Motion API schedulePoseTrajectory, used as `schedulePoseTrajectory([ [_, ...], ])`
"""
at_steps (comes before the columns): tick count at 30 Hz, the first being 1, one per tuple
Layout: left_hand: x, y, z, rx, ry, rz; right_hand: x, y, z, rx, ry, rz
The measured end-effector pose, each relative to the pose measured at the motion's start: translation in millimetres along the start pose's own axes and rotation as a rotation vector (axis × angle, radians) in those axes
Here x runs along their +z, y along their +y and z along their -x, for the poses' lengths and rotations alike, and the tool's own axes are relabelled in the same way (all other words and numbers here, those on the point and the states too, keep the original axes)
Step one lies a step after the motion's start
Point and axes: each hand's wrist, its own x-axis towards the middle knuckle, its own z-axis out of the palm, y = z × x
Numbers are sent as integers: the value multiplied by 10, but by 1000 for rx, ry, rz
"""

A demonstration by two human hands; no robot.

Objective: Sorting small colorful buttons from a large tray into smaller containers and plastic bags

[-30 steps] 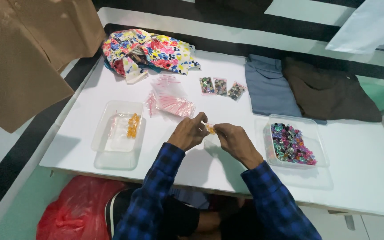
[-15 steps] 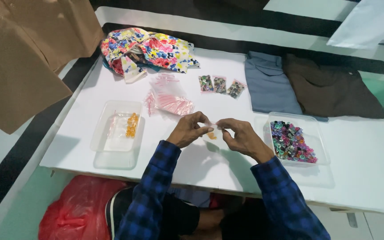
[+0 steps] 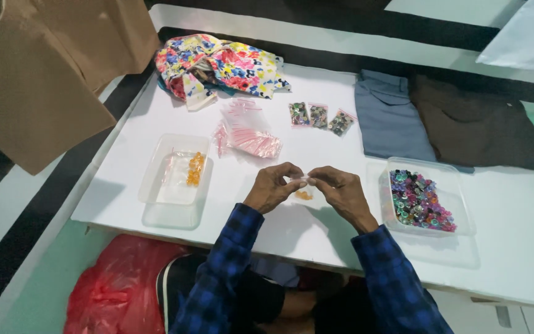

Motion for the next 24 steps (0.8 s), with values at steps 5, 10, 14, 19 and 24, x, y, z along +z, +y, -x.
schedulePoseTrajectory([
  [5, -46, -6, 30, -18, -24, -1, 101, 26, 14, -46, 45, 64],
  [10, -45, -91, 0, -2, 28, 51, 200, 19, -2, -79, 96, 110],
  [14, -105, -50, 19, 34, 89, 146, 235, -240, 4, -25, 35, -3],
  [19, -158, 45, 77, 64, 149, 240, 303, -166, -86, -28, 35, -62],
  [24, -375, 73, 93, 19, 295, 374, 411, -136, -205, -84, -138, -302],
])
